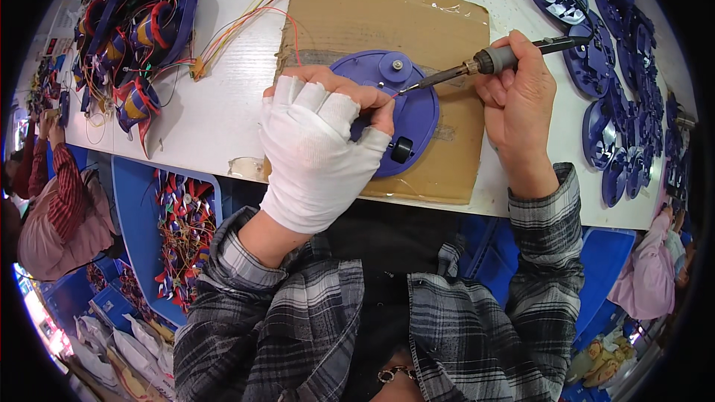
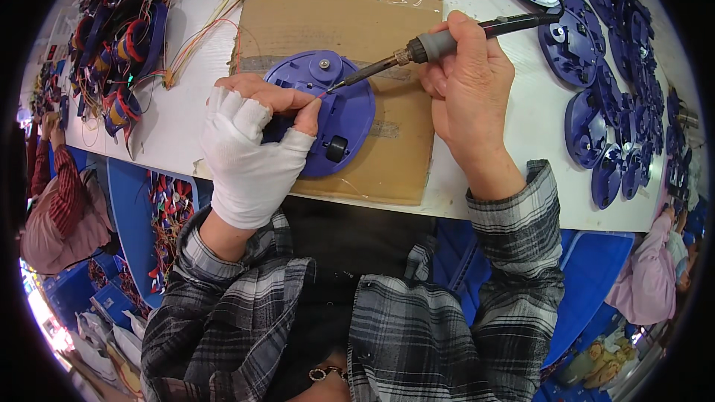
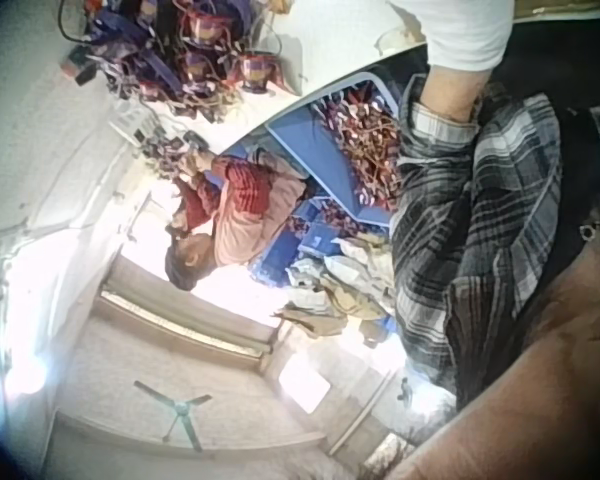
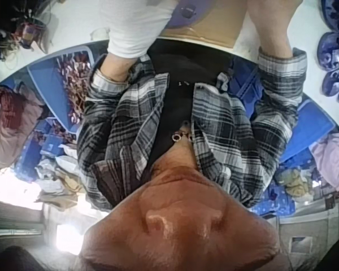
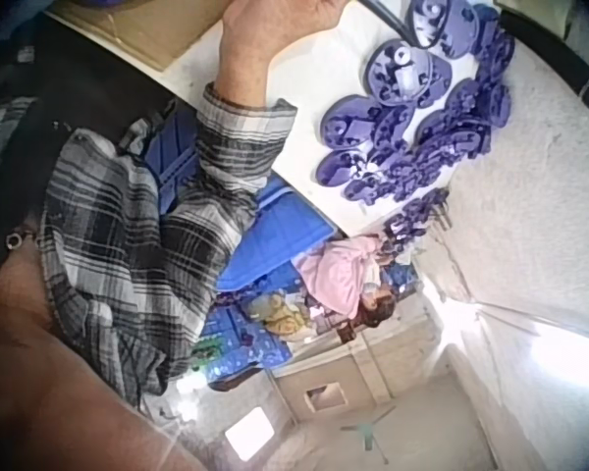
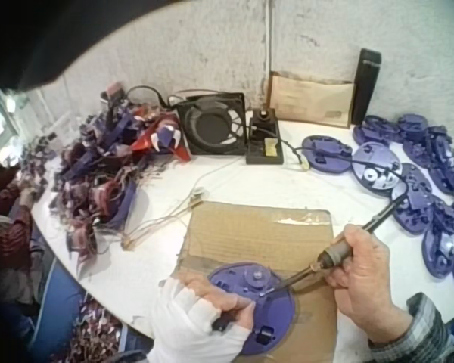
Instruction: Soldering wires onto electronic components on a blue plastic toy base.
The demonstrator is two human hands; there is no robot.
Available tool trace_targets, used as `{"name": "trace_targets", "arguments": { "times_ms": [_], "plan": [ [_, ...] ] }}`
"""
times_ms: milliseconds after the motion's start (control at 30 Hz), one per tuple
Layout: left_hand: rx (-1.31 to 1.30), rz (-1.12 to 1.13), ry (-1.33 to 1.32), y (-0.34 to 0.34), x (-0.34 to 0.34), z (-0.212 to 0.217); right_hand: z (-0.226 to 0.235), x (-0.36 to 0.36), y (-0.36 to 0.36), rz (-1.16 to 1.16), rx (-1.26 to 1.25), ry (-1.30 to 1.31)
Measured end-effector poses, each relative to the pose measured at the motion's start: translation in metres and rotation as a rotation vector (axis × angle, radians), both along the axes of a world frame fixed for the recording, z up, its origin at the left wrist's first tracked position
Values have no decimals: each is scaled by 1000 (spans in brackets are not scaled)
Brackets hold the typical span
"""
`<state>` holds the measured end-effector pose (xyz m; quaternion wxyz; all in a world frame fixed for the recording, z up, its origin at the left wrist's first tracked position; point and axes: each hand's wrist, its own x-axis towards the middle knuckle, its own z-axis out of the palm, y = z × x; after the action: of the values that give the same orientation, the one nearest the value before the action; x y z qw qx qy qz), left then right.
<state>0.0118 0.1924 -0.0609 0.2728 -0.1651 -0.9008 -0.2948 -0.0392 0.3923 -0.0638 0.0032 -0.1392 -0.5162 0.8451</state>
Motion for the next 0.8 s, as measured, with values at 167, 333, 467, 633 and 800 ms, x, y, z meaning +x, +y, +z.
{"name": "trace_targets", "arguments": {
  "times_ms": [167,333,467,633,800],
  "plan": [
    [2,-9,-10,0,-1,1,-2,0,0,7,-5,2],
    [-11,3,-21,1,0,2,0,0,-1,0,1,4],
    [-9,10,-12,2,-1,2,-1,0,-1,-3,-1,-4],
    [-18,13,-8,1,-1,1,-1,0,0,-13,-8,-1],
    [-14,13,-6,1,-1,1,-1,0,0,3,-21,2]
  ]
}}
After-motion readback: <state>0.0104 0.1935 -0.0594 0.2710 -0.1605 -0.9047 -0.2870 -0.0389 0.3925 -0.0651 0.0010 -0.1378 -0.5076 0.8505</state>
